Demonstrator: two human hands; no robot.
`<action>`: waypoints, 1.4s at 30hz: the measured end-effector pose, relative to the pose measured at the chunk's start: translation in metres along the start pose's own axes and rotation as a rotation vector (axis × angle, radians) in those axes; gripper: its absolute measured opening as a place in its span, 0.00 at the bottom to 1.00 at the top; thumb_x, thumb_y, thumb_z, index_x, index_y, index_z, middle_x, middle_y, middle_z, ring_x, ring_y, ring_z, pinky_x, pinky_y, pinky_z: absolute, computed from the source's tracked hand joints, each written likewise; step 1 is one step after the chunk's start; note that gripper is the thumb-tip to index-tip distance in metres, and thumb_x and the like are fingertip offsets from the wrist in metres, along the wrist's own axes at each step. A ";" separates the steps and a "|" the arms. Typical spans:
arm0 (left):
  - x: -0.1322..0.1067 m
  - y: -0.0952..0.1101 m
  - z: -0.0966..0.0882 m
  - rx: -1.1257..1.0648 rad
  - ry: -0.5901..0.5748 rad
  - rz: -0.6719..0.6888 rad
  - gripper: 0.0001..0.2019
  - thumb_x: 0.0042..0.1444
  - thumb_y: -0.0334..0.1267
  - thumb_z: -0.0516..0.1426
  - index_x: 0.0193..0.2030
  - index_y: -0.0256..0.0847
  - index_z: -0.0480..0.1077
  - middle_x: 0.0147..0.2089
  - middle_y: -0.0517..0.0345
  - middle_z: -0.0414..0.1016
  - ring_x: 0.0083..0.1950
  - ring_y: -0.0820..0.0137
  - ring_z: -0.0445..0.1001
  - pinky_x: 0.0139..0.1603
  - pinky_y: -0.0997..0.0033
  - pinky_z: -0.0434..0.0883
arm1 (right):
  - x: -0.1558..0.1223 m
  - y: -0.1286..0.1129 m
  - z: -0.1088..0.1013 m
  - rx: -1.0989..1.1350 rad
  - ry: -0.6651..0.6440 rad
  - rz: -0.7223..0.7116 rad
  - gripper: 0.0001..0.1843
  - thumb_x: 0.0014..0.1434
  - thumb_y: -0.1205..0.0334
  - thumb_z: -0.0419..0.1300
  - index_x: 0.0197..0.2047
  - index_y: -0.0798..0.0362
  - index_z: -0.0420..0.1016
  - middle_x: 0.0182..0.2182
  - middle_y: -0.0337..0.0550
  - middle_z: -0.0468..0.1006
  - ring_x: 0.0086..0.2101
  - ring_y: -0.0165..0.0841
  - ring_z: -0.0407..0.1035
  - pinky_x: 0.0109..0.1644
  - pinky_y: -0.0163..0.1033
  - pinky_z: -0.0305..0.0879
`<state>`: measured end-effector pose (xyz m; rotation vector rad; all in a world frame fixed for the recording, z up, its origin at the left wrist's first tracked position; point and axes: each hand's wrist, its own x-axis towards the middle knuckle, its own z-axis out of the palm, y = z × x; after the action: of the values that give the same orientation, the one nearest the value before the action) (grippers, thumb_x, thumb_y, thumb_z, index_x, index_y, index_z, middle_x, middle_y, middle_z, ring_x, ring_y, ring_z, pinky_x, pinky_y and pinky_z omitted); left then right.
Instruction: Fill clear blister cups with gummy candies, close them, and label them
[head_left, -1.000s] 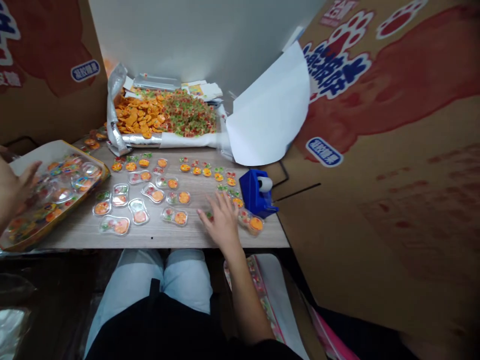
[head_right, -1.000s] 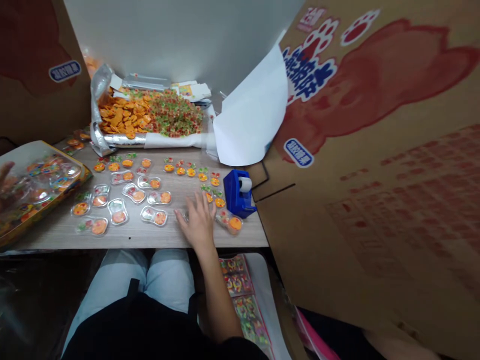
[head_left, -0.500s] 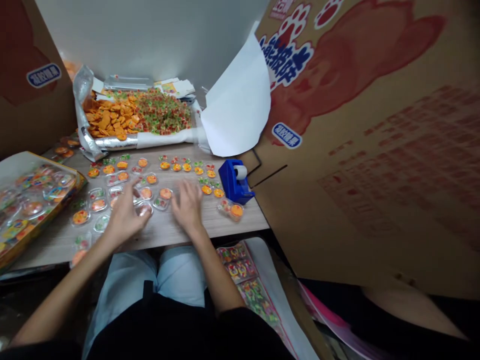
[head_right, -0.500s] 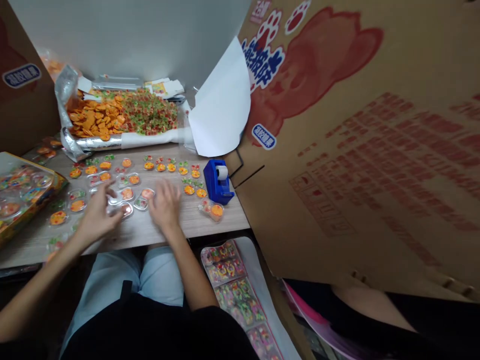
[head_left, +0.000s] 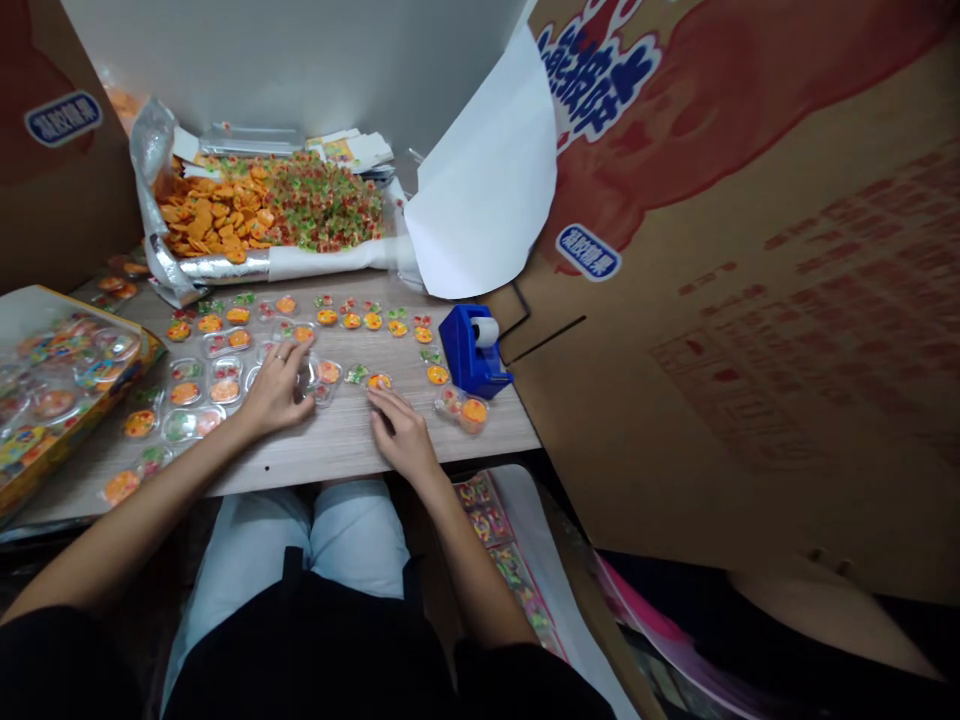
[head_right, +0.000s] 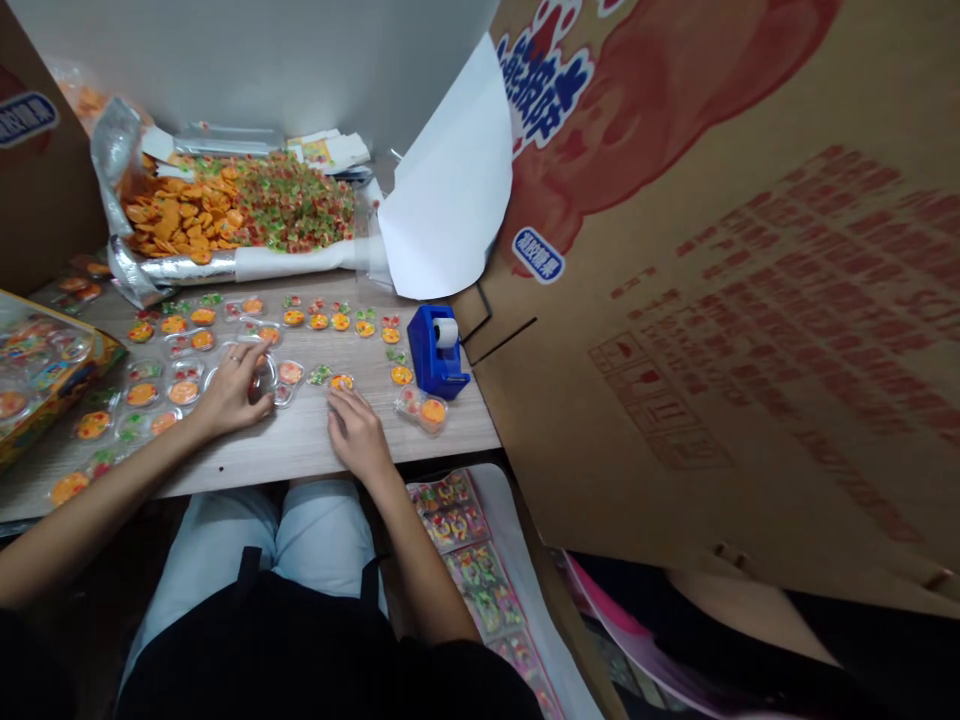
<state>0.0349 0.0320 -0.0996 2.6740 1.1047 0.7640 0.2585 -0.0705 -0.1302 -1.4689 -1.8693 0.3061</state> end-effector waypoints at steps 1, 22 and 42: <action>0.005 -0.007 0.000 -0.016 -0.009 0.020 0.37 0.50 0.37 0.56 0.67 0.32 0.52 0.58 0.39 0.64 0.59 0.51 0.64 0.60 0.49 0.66 | 0.000 0.000 -0.001 0.028 -0.006 -0.028 0.20 0.65 0.64 0.48 0.53 0.53 0.75 0.52 0.49 0.78 0.55 0.36 0.70 0.66 0.49 0.60; 0.064 -0.039 0.017 -0.354 0.041 0.121 0.29 0.54 0.43 0.64 0.62 0.40 0.64 0.52 0.43 0.70 0.45 0.64 0.73 0.45 0.63 0.73 | 0.006 0.009 0.004 -0.025 -0.100 -0.043 0.35 0.58 0.60 0.56 0.68 0.52 0.56 0.63 0.54 0.67 0.63 0.44 0.60 0.66 0.58 0.53; -0.029 0.074 0.002 -0.359 0.021 -0.154 0.15 0.56 0.38 0.62 0.48 0.39 0.67 0.47 0.51 0.71 0.49 0.62 0.72 0.48 0.63 0.71 | 0.040 -0.002 -0.023 0.427 -0.273 -0.227 0.05 0.57 0.60 0.65 0.34 0.51 0.76 0.46 0.48 0.80 0.49 0.39 0.72 0.56 0.52 0.66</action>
<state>0.0637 -0.0410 -0.0892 2.2626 1.0485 0.8698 0.2694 -0.0398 -0.0968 -0.9546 -2.0029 0.7739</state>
